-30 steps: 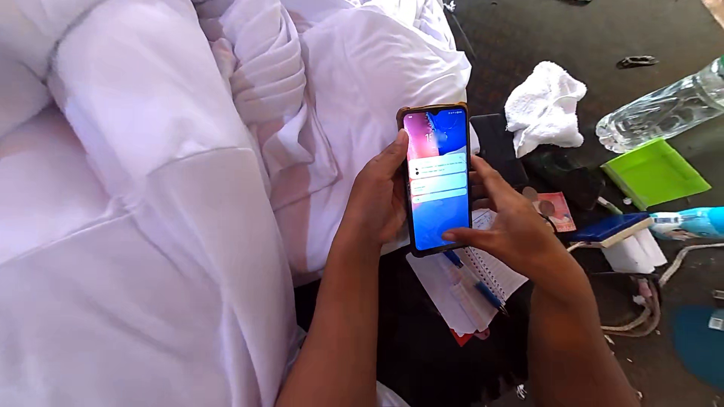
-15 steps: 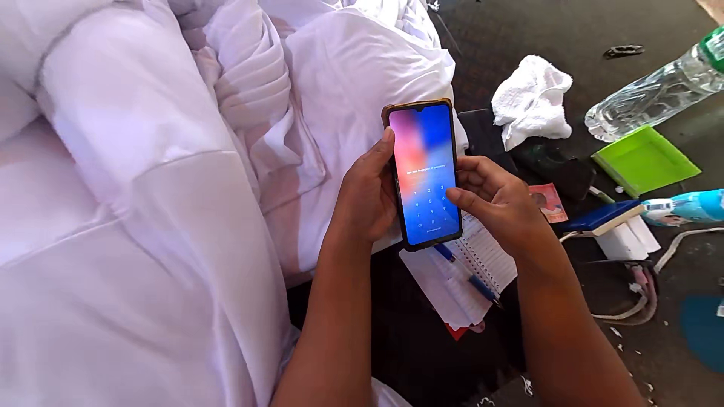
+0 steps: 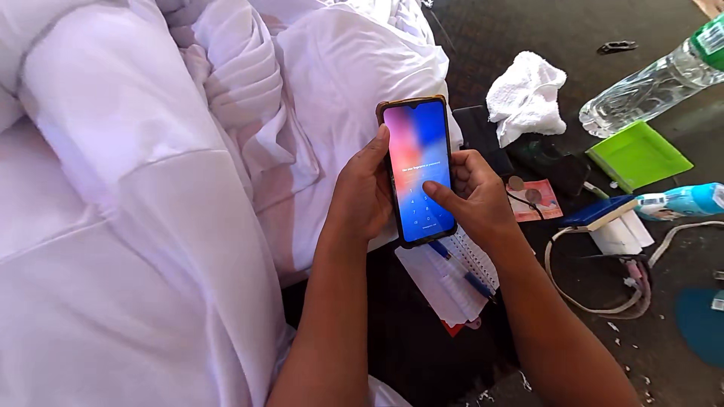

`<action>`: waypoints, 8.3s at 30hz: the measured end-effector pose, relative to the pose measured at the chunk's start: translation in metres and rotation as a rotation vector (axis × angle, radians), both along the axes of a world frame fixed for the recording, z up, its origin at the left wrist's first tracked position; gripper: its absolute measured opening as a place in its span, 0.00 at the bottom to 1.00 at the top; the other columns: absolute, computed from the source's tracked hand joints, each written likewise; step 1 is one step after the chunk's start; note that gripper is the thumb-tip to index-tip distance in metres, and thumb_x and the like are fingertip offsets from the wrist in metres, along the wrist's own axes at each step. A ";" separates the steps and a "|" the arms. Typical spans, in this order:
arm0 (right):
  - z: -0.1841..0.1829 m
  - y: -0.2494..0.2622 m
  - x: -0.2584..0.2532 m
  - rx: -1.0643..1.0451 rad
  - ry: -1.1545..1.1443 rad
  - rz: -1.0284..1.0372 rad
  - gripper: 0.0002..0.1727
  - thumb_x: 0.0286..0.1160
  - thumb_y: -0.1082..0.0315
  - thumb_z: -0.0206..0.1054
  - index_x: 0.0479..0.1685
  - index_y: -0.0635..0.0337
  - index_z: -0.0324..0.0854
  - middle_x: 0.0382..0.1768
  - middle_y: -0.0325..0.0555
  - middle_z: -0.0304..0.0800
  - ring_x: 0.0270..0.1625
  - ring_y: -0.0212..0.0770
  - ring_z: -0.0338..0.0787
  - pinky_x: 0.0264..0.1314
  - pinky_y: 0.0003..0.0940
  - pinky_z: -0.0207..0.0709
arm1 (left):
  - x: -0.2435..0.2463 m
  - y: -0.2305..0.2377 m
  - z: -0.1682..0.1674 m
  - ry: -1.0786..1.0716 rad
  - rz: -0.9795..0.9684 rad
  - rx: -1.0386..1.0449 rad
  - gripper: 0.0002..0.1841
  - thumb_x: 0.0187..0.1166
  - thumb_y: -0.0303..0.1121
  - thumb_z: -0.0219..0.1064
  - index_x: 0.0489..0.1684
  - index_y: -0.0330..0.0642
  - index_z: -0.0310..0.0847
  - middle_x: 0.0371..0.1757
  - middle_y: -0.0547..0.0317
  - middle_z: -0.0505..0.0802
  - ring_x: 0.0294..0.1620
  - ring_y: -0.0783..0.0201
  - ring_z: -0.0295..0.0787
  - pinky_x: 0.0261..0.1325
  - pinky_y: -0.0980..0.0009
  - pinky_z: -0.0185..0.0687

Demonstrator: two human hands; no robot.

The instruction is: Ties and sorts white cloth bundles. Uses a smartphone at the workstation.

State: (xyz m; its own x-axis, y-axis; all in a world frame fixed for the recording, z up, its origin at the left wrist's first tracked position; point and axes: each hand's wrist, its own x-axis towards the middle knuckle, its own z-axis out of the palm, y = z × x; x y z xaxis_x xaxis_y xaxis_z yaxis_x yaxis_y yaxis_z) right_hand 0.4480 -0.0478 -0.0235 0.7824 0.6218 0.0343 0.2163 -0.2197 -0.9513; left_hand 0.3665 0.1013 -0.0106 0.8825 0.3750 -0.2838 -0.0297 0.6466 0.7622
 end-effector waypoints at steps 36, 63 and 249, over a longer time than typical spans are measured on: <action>0.012 -0.020 0.017 0.014 0.031 0.167 0.20 0.84 0.69 0.62 0.72 0.62 0.74 0.49 0.40 0.89 0.46 0.24 0.90 0.51 0.20 0.85 | 0.000 0.000 -0.005 -0.104 0.028 -0.074 0.22 0.95 0.49 0.39 0.64 0.52 0.78 0.51 0.63 0.92 0.51 0.70 0.92 0.54 0.71 0.90; 0.009 -0.023 0.019 -0.011 0.038 0.320 0.43 0.68 0.67 0.76 0.85 0.60 0.58 0.62 0.43 0.85 0.57 0.27 0.90 0.57 0.21 0.86 | 0.008 -0.001 -0.003 -0.096 0.085 -0.137 0.22 0.96 0.44 0.37 0.63 0.43 0.76 0.53 0.54 0.92 0.56 0.63 0.92 0.62 0.64 0.88; 0.002 0.000 -0.014 0.074 -0.113 0.010 0.39 0.79 0.59 0.69 0.88 0.57 0.56 0.64 0.50 0.83 0.53 0.35 0.92 0.49 0.33 0.90 | 0.009 0.000 -0.004 -0.113 0.090 -0.167 0.23 0.96 0.45 0.36 0.63 0.44 0.77 0.51 0.54 0.93 0.54 0.62 0.93 0.58 0.63 0.91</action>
